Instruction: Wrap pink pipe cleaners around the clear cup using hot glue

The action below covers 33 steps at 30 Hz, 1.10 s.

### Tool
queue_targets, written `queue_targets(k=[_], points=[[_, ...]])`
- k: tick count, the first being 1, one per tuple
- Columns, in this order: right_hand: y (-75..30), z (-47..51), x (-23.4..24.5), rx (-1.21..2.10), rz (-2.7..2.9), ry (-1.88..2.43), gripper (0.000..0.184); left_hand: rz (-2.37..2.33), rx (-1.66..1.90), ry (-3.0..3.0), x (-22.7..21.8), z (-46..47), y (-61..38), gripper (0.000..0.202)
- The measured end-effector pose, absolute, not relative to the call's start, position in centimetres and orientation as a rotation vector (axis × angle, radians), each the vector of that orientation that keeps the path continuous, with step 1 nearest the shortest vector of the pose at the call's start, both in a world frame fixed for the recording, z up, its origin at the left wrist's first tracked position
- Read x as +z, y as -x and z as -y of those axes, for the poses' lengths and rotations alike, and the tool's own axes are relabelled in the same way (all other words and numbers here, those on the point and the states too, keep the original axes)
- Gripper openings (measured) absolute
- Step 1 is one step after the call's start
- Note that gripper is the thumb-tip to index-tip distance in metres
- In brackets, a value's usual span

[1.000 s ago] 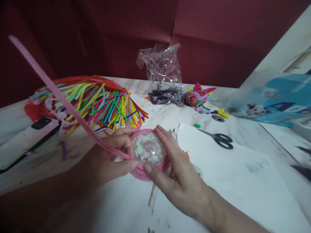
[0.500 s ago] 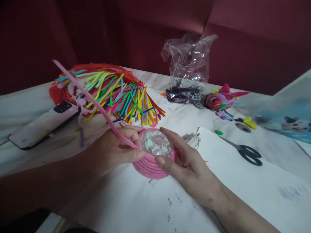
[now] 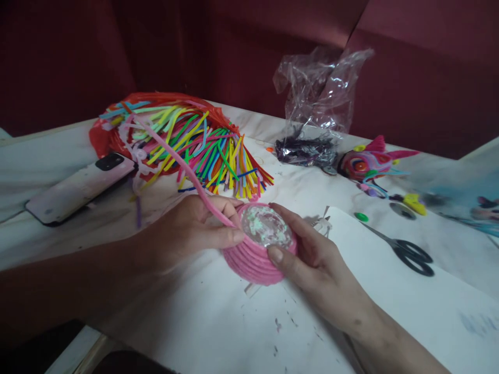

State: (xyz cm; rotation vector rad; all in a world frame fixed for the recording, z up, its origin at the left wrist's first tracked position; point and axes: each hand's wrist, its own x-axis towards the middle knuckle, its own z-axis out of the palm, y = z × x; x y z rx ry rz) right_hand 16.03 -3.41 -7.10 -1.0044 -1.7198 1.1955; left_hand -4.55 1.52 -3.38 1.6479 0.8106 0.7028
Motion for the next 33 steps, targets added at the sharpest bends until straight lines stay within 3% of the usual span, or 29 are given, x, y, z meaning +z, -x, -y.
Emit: queue_targets(k=[33], points=[[-15.1,4.5,-7.3,1.167,1.655,1.015,0.067,-0.724,0.608,-1.639,-3.2,-2.4,5.4,0.018]])
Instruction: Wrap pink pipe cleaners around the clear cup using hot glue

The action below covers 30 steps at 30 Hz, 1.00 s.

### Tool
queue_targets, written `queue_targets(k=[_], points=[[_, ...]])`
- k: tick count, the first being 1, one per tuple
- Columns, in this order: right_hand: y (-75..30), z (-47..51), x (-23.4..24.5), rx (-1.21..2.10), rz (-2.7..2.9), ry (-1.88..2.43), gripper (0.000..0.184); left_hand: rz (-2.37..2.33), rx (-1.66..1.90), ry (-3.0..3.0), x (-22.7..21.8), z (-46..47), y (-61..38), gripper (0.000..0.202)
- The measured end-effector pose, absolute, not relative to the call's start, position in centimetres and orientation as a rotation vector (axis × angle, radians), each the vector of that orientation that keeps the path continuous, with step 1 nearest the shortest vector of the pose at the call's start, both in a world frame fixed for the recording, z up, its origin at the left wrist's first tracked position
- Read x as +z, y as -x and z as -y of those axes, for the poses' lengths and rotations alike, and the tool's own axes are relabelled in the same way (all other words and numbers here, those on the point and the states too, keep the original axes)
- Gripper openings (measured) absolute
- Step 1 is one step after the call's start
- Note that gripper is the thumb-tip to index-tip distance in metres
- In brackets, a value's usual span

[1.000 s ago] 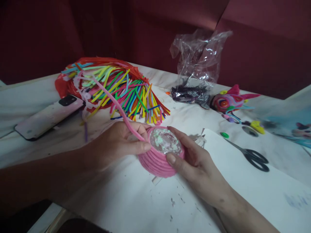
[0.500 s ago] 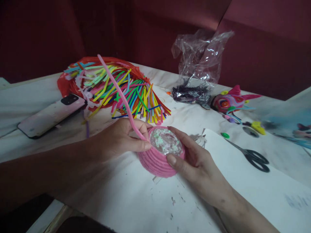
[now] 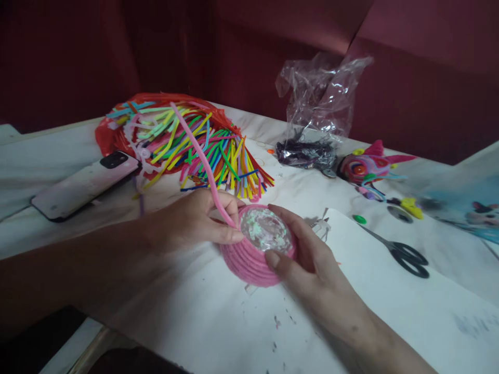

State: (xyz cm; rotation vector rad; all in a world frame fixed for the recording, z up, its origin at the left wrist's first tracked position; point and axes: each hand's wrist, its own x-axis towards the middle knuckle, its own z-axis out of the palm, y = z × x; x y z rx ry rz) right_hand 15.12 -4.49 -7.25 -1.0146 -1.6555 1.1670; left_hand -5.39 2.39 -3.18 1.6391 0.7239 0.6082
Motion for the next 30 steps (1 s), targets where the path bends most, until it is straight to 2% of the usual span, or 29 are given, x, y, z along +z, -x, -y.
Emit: queue_targets(k=[6,11,19,30], points=[[-14.5,4.9,-7.5,1.154,1.551,1.065,0.068,-0.699,0.655,-1.620,-3.5,-1.9,5.4,0.019],[-14.8,5.0,-7.4,1.156,1.592,1.032,0.066,-0.729,0.713,-1.558,-3.8,-0.6,4.3,0.029],[-14.8,5.0,-7.1,1.131,1.603,0.993,0.063,-0.838,0.976,-1.703,-4.3,1.0,3.3,0.012],[-15.6,5.3,-6.8,0.941,1.698,1.177,0.064,-0.869,0.923,-1.770,-3.9,1.1,2.7,0.009]])
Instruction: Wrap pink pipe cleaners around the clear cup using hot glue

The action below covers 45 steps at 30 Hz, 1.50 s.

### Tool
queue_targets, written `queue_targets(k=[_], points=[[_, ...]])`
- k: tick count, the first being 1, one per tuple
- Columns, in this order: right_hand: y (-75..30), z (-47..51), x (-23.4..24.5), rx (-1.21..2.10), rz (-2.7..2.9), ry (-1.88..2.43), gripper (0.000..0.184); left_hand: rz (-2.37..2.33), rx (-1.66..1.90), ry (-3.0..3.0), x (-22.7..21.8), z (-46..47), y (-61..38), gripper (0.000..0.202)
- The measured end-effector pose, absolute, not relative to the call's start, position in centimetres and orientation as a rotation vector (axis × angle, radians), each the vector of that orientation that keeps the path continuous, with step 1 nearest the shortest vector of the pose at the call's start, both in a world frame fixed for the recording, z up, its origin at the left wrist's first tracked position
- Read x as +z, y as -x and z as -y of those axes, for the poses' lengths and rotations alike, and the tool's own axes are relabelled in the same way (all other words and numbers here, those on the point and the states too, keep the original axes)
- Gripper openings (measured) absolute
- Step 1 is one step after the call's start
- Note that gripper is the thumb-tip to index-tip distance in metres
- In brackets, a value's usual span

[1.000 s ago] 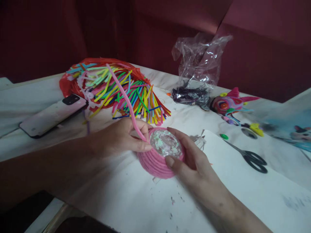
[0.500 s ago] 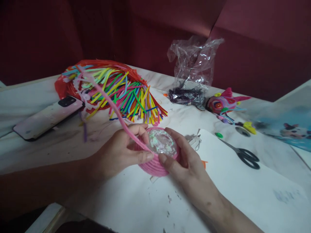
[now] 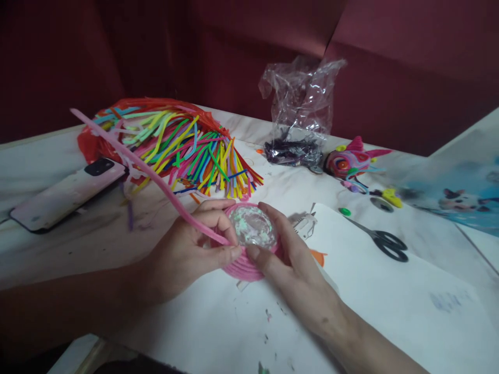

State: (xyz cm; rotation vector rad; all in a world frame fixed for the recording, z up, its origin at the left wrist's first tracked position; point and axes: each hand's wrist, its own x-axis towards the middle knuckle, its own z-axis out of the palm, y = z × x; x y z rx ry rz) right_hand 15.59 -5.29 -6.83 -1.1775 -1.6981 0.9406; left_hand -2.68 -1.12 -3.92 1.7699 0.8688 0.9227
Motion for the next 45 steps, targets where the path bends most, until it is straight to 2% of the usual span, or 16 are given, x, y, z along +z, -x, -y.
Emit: queue_targets(k=[16,23,29,45], points=[[-15.4,5.1,-6.7,0.961,1.697,1.154,0.071,-0.794,0.891,-1.763,-4.1,0.7,3.0,0.011],[-15.7,5.3,-7.6,1.023,1.667,1.025,0.060,-0.726,0.796,-1.576,-4.2,0.1,3.2,0.014],[-15.9,4.9,-7.9,1.103,1.638,0.942,0.060,-0.739,0.736,-1.558,-4.3,-0.8,3.5,0.013],[-16.8,4.4,-8.2,1.145,1.703,0.897,0.069,-0.585,0.716,-1.442,-4.9,-2.5,3.7,0.012]])
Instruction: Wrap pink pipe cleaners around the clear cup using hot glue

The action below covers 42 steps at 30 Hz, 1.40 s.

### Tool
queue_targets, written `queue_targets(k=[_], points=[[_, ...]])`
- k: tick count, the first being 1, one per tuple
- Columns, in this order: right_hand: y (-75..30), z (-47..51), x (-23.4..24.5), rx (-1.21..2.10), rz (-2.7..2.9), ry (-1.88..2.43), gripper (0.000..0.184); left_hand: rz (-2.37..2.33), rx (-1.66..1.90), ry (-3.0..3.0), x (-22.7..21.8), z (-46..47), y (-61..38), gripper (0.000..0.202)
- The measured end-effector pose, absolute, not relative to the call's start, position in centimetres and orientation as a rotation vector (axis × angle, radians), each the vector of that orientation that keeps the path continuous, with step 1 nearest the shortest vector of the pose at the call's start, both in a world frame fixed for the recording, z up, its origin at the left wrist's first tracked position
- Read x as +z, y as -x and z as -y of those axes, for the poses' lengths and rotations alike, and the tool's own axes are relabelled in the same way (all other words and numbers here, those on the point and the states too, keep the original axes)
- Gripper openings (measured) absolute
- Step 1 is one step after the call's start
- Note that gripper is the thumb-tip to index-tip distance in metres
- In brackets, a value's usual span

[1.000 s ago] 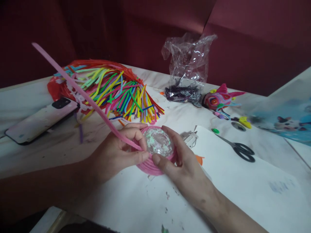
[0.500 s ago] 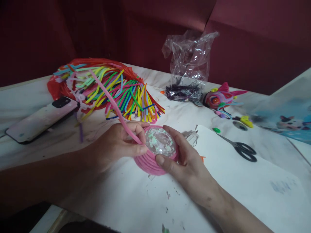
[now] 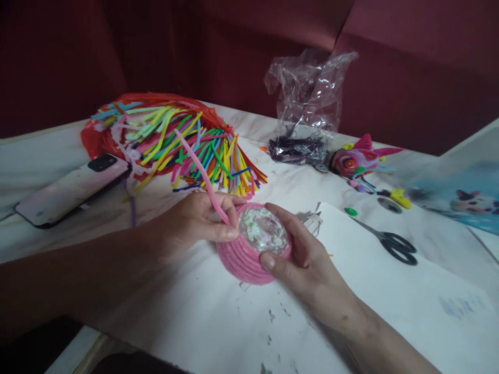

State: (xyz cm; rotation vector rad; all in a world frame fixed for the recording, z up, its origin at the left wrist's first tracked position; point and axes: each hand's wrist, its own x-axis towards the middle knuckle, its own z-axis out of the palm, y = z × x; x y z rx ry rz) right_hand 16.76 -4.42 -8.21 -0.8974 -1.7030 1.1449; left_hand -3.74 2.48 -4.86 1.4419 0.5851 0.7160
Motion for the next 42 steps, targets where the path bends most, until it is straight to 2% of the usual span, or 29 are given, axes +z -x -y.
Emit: queue_targets(k=[23,29,33,36,42], points=[[-16.8,4.5,-8.7,1.136,1.761,0.900,0.067,-0.491,0.677,-1.315,-5.0,-2.4,4.0,0.013],[-16.4,4.1,-7.5,1.170,1.808,0.921,0.076,-0.489,0.687,-1.228,-5.2,-2.0,3.9,0.025],[-16.3,4.1,-6.9,1.211,1.815,0.894,0.079,-0.560,0.640,-1.130,-5.5,-1.8,3.8,0.056],[-16.4,4.1,-6.9,1.211,1.807,0.866,0.080,-0.422,0.571,-1.136,-5.8,-1.8,3.7,0.043],[-16.3,4.1,-6.9,1.130,1.779,0.796,0.076,-0.315,0.540,-1.123,-5.9,-1.6,3.4,0.032]])
